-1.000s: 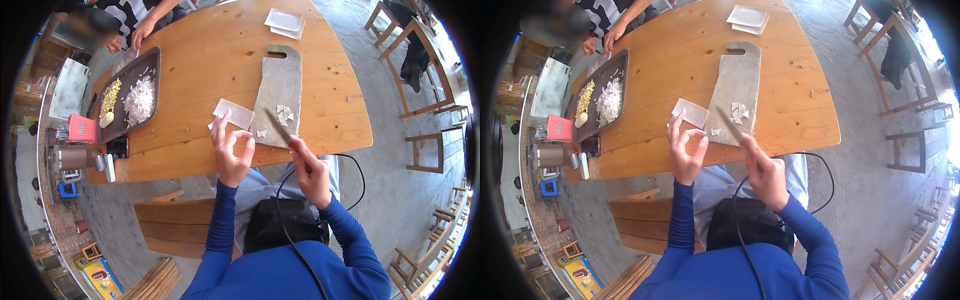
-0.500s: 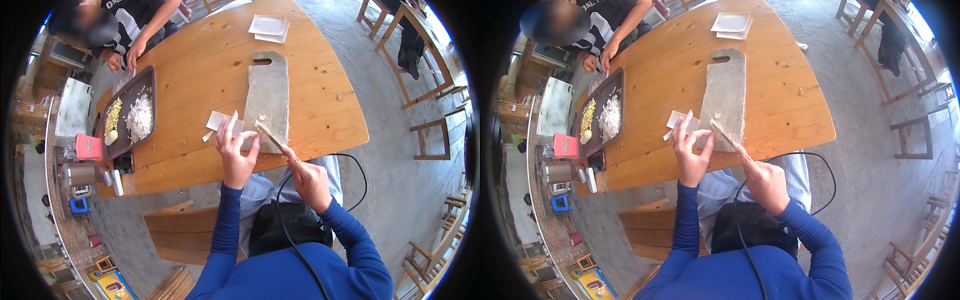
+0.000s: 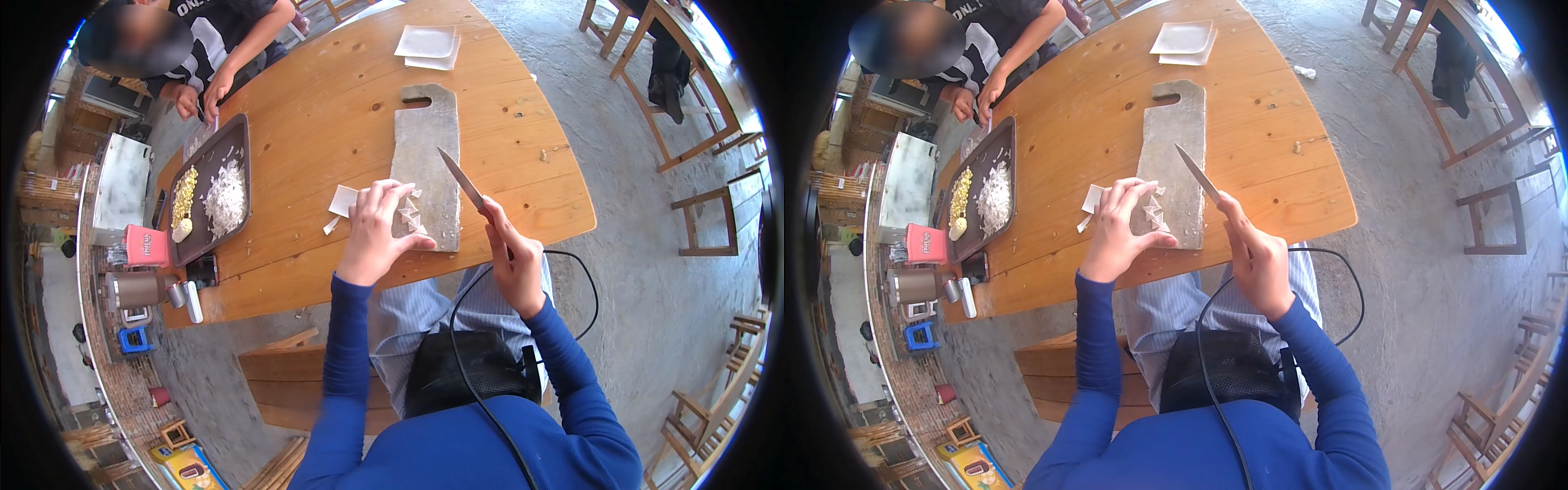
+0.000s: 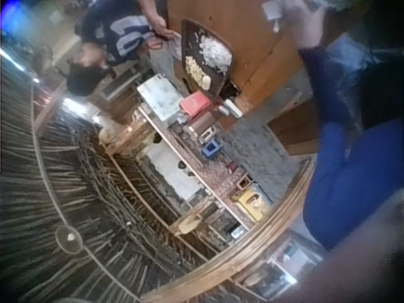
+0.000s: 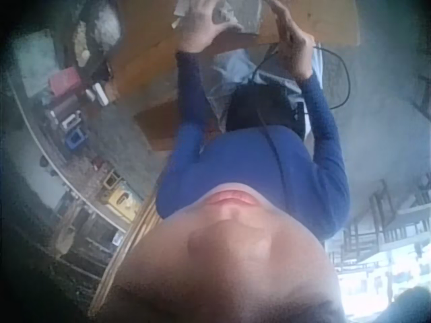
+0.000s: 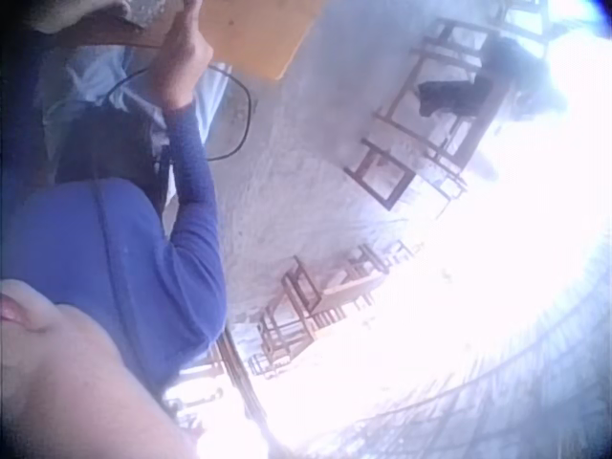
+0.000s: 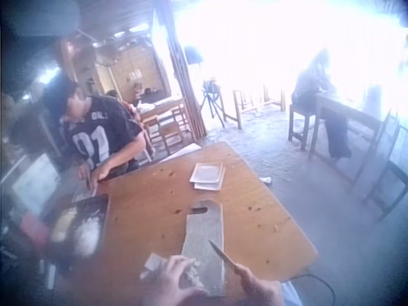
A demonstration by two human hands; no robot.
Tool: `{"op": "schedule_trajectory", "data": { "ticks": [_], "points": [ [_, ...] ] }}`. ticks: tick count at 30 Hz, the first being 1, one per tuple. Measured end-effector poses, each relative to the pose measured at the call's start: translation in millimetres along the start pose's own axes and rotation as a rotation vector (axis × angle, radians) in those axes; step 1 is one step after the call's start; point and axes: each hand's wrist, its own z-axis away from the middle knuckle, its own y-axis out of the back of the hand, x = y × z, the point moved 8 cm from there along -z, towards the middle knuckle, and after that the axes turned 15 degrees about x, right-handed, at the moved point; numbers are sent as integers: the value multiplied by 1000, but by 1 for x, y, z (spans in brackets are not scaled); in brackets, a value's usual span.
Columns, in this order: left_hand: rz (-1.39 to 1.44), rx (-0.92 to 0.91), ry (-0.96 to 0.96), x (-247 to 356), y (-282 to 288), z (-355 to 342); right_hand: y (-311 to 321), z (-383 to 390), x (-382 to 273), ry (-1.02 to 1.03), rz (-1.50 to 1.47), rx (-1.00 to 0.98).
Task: The person cuts a white plastic sheet into small triangular pieces using a knife on a wooden cutting board. They repeatedly pick up the plastic, cut it, and place the pieces into a tray.
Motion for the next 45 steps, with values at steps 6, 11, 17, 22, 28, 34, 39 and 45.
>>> {"op": "schedule_trajectory", "data": {
  "ticks": [6, 11, 17, 22, 28, 34, 39, 45],
  "points": [
    [38, -173, 36, -3, -12, -17, -5, 2, 21, -206, -55, -77],
    [58, -266, 53, 0, -17, -18, -5, 1, 21, -190, -71, -78],
    [137, -267, 142, 2, -14, -10, -5, 1, 22, -178, -84, -63],
    [46, -122, 54, 5, -3, -11, -5, 1, 21, -190, -79, -68],
    [46, -218, 77, -3, -11, -15, -5, 1, 22, -196, -69, -70],
    [15, -285, 91, -3, -12, -12, -5, 0, 21, -204, -63, -62],
    [77, -223, 88, 1, -7, -5, -5, 2, 23, -208, -44, -69],
    [64, -155, 109, 4, -1, 2, -5, 1, 22, -208, -54, -59]
  ]
}}
